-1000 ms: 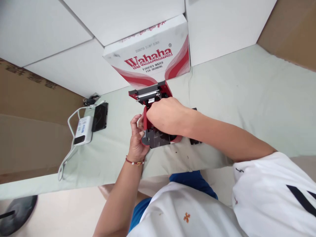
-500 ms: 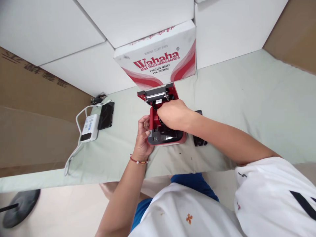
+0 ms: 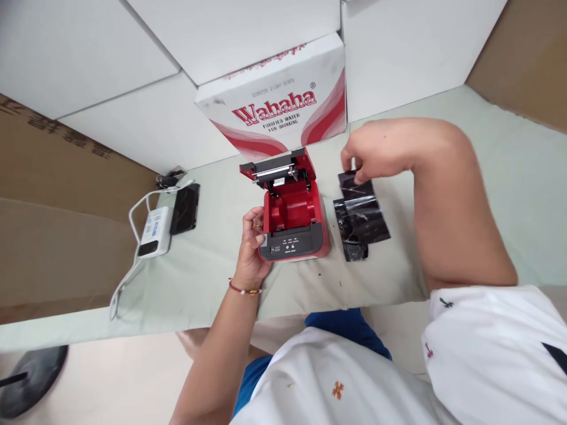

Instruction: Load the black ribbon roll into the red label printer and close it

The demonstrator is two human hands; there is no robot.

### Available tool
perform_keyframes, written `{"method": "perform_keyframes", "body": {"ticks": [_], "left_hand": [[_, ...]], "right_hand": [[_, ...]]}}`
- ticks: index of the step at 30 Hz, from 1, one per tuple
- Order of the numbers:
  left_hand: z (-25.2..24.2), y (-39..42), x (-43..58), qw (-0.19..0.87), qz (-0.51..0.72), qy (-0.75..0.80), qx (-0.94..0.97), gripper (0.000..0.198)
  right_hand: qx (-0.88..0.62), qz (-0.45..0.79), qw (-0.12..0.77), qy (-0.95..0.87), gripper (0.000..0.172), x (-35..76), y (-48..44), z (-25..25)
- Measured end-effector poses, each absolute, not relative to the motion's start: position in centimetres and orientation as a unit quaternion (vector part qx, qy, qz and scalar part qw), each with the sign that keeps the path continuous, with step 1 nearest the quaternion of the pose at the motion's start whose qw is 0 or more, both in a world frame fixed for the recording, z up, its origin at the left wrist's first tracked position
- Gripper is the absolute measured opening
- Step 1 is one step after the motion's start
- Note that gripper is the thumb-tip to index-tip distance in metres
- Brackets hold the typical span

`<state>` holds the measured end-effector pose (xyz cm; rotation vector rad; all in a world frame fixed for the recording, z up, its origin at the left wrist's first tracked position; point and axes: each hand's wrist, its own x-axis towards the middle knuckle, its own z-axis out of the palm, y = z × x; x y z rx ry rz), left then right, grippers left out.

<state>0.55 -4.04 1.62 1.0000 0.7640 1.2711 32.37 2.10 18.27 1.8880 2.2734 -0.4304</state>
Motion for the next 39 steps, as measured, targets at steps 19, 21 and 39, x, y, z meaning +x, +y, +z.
{"method": "perform_keyframes", "body": {"ticks": [19, 21, 39], "left_hand": [[1.6, -3.9, 0.5, 0.619, 0.553, 0.334, 0.448, 0.063], [1.6, -3.9, 0.5, 0.617, 0.554, 0.332, 0.450, 0.062], [1.8, -3.9, 0.7, 0.604, 0.557, 0.338, 0.459, 0.061]], "right_hand": [[0.495, -0.226, 0.273, 0.794, 0.021, 28.8, 3.8, 14.4], [0.454, -0.266, 0.239, 0.816, 0.021, 30.0, 2.8, 16.4], [0.461, -0.164, 0.104, 0.866, 0.024, 21.5, -0.5, 15.7]]}}
